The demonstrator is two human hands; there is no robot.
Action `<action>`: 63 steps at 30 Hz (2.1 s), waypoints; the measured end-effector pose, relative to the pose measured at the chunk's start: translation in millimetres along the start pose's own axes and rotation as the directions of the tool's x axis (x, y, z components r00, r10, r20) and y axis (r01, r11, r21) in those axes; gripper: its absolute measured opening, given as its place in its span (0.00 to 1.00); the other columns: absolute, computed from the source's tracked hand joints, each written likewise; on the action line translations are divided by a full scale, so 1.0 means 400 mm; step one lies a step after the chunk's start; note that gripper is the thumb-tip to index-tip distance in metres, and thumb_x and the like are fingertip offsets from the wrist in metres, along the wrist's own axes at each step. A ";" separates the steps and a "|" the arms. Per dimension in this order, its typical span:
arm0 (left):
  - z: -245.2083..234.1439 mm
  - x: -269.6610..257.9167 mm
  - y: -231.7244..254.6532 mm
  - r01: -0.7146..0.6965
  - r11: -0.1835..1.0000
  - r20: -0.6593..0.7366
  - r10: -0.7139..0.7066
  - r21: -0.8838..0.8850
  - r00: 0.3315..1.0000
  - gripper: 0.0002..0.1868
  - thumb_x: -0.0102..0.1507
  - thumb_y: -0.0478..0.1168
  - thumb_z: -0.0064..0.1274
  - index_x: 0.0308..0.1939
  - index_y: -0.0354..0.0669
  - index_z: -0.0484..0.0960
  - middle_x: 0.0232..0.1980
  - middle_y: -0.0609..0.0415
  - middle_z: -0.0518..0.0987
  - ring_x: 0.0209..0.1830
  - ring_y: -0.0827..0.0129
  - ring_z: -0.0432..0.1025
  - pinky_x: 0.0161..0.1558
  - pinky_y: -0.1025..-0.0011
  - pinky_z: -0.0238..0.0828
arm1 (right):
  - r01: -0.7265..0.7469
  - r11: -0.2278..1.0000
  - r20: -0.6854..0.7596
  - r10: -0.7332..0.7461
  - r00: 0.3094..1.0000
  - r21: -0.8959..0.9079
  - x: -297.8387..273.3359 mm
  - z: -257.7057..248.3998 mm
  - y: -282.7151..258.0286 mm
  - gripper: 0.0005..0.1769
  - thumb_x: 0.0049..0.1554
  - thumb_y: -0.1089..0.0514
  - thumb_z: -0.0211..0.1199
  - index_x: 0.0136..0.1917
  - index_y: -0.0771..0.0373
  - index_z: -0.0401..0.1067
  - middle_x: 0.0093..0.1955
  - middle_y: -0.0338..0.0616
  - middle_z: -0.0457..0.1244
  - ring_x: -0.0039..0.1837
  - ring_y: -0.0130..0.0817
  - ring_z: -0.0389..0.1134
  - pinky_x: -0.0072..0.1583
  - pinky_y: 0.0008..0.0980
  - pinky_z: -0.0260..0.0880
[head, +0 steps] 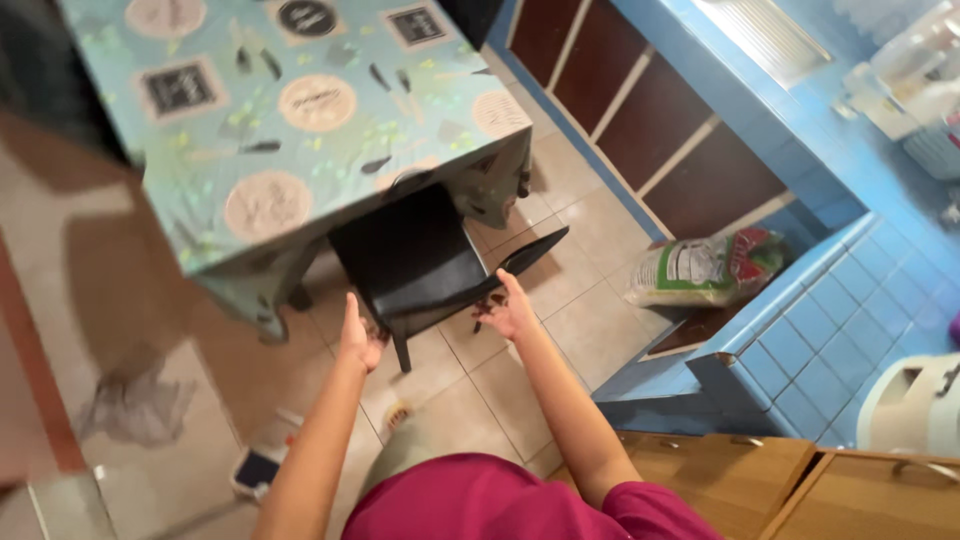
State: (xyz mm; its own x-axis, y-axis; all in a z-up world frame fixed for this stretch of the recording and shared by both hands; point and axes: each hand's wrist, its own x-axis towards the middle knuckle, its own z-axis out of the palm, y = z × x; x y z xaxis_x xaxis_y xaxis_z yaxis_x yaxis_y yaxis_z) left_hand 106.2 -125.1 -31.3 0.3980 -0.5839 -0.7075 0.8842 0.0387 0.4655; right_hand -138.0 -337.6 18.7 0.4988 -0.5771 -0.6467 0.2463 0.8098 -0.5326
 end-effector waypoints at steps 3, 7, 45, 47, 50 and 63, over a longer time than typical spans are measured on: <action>0.061 0.052 0.054 0.108 0.992 0.036 -0.110 0.062 0.993 0.37 0.59 0.72 0.51 0.56 0.45 0.80 0.49 0.55 0.83 0.45 0.62 0.74 0.48 0.65 0.71 | 0.057 0.998 -0.070 -0.058 0.996 -0.017 0.063 0.055 0.012 0.26 0.53 0.47 0.68 0.58 0.64 0.67 0.54 0.54 0.63 0.54 0.56 0.67 0.55 0.66 0.70; 0.081 0.115 0.049 0.243 0.970 -0.045 -0.243 0.014 0.969 0.16 0.61 0.47 0.61 0.43 0.40 0.78 0.39 0.50 0.80 0.35 0.59 0.76 0.39 0.65 0.79 | 0.088 0.996 -0.270 -0.082 0.959 0.009 0.108 0.087 0.030 0.18 0.53 0.60 0.66 0.54 0.70 0.67 0.48 0.58 0.64 0.48 0.59 0.70 0.48 0.68 0.75; -0.413 -0.478 -0.463 0.505 0.719 0.017 -0.582 0.476 0.813 0.07 0.59 0.33 0.58 0.31 0.29 0.80 0.31 0.44 0.79 0.25 0.62 0.73 0.29 0.72 0.73 | 0.374 0.912 -0.460 -0.263 0.848 0.169 -0.761 -0.475 0.657 0.09 0.47 0.71 0.58 0.44 0.70 0.66 0.40 0.54 0.64 0.42 0.53 0.70 0.41 0.58 0.75; -0.489 -0.538 -0.473 0.488 0.765 0.026 -0.547 0.420 0.837 0.06 0.61 0.29 0.55 0.32 0.26 0.77 0.34 0.42 0.79 0.33 0.58 0.78 0.39 0.69 0.81 | 0.388 0.898 -0.486 -0.249 0.838 0.209 -0.828 -0.478 0.769 0.08 0.47 0.71 0.58 0.44 0.70 0.66 0.40 0.53 0.64 0.42 0.53 0.70 0.42 0.60 0.76; -0.602 -0.634 -0.475 0.410 0.751 -0.036 -0.460 0.519 0.887 0.04 0.60 0.25 0.53 0.32 0.23 0.76 0.34 0.40 0.79 0.35 0.55 0.78 0.41 0.66 0.82 | 0.416 0.879 -0.514 -0.253 0.820 0.231 -0.926 -0.476 0.881 0.06 0.47 0.71 0.57 0.41 0.70 0.67 0.40 0.53 0.64 0.41 0.52 0.70 0.42 0.60 0.76; -0.932 -0.998 -0.699 0.372 0.766 0.049 -0.463 0.525 0.885 0.04 0.57 0.24 0.55 0.27 0.28 0.77 0.29 0.45 0.76 0.24 0.59 0.74 0.28 0.68 0.75 | 0.394 0.912 -0.609 -0.250 0.753 0.113 -1.300 -0.645 1.179 0.02 0.46 0.71 0.62 0.35 0.72 0.70 0.35 0.53 0.64 0.35 0.48 0.69 0.35 0.51 0.73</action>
State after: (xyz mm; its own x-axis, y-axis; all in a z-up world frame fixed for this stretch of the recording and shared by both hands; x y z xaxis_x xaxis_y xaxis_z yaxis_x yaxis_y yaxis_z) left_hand -208.8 399.4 -76.9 -0.0696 -0.5746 -0.8155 0.6968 -0.6130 0.3725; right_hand -495.6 316.9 -37.1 -0.1923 -0.7014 -0.6864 0.5146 0.5235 -0.6791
